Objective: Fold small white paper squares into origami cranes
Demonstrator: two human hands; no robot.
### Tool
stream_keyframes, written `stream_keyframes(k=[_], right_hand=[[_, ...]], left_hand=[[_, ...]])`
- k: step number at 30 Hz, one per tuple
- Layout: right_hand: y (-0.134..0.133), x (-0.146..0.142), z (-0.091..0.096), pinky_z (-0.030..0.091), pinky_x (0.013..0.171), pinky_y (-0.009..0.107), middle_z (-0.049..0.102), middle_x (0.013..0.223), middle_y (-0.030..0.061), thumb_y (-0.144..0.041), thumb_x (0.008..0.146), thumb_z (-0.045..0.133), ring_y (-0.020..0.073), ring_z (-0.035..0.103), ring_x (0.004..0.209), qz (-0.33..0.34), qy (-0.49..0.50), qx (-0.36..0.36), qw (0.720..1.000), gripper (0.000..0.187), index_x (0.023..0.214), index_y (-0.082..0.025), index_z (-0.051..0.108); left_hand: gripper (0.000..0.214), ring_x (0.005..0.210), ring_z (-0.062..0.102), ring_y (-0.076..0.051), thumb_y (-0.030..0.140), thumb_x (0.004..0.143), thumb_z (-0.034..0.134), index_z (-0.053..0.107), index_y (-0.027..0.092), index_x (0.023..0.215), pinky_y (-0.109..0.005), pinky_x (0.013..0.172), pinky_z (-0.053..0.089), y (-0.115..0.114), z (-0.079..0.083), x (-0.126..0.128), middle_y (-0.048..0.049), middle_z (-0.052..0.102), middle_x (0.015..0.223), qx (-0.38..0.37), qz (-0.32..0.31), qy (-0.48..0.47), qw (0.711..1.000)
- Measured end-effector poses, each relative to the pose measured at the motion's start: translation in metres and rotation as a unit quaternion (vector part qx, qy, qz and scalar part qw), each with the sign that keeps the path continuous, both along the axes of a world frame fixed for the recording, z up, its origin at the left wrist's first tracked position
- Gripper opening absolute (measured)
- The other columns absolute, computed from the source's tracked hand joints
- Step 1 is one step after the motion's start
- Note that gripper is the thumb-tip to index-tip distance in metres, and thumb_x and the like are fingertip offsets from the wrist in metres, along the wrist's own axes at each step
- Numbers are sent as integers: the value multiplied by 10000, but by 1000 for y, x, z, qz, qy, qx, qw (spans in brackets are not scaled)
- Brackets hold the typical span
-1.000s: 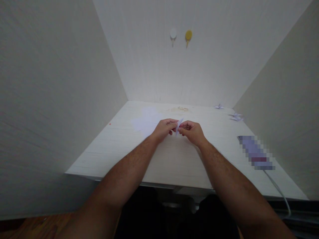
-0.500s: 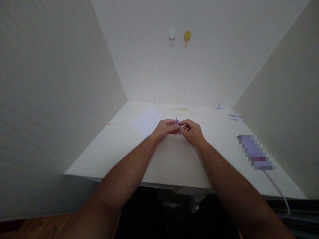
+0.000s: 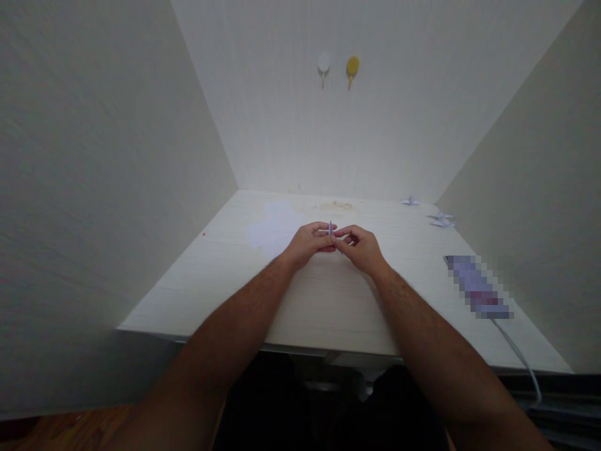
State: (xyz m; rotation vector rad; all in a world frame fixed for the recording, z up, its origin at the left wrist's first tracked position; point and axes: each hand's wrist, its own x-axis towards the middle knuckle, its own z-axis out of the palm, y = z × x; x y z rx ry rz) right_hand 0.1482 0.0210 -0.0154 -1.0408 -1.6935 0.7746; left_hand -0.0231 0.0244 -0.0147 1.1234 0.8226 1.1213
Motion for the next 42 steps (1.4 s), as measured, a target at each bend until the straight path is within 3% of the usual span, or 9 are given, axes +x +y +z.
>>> stream_keyframes(k=[25, 34, 42], right_hand=[[-1, -1, -1, 432, 538, 247, 669, 738, 23, -371, 722, 716, 111, 535, 583, -13, 2, -5, 1000, 261, 892, -174, 693], [-4, 1, -3, 457, 576, 261, 689, 743, 23, -227, 778, 565, 132, 575, 587, -106, -62, 100, 987, 225, 956, -190, 697], [-5, 1, -1, 434, 609, 284, 700, 746, 45, -221, 829, 510, 161, 599, 605, -132, -189, 156, 961, 287, 1054, -182, 685]], left_hand=[[502, 833, 683, -179, 275, 619, 859, 647, 146, 1055, -361, 758, 553, 0, 1, -3, -104, 725, 1000, 37, -19, 14, 999], [465, 795, 677, -164, 231, 620, 829, 665, 131, 1043, -306, 694, 543, 0, 1, 0, -95, 725, 956, 46, 4, 24, 999], [446, 828, 683, -182, 198, 618, 819, 695, 119, 1039, -290, 664, 542, -3, 4, 7, -126, 730, 1032, 72, 25, 25, 997]])
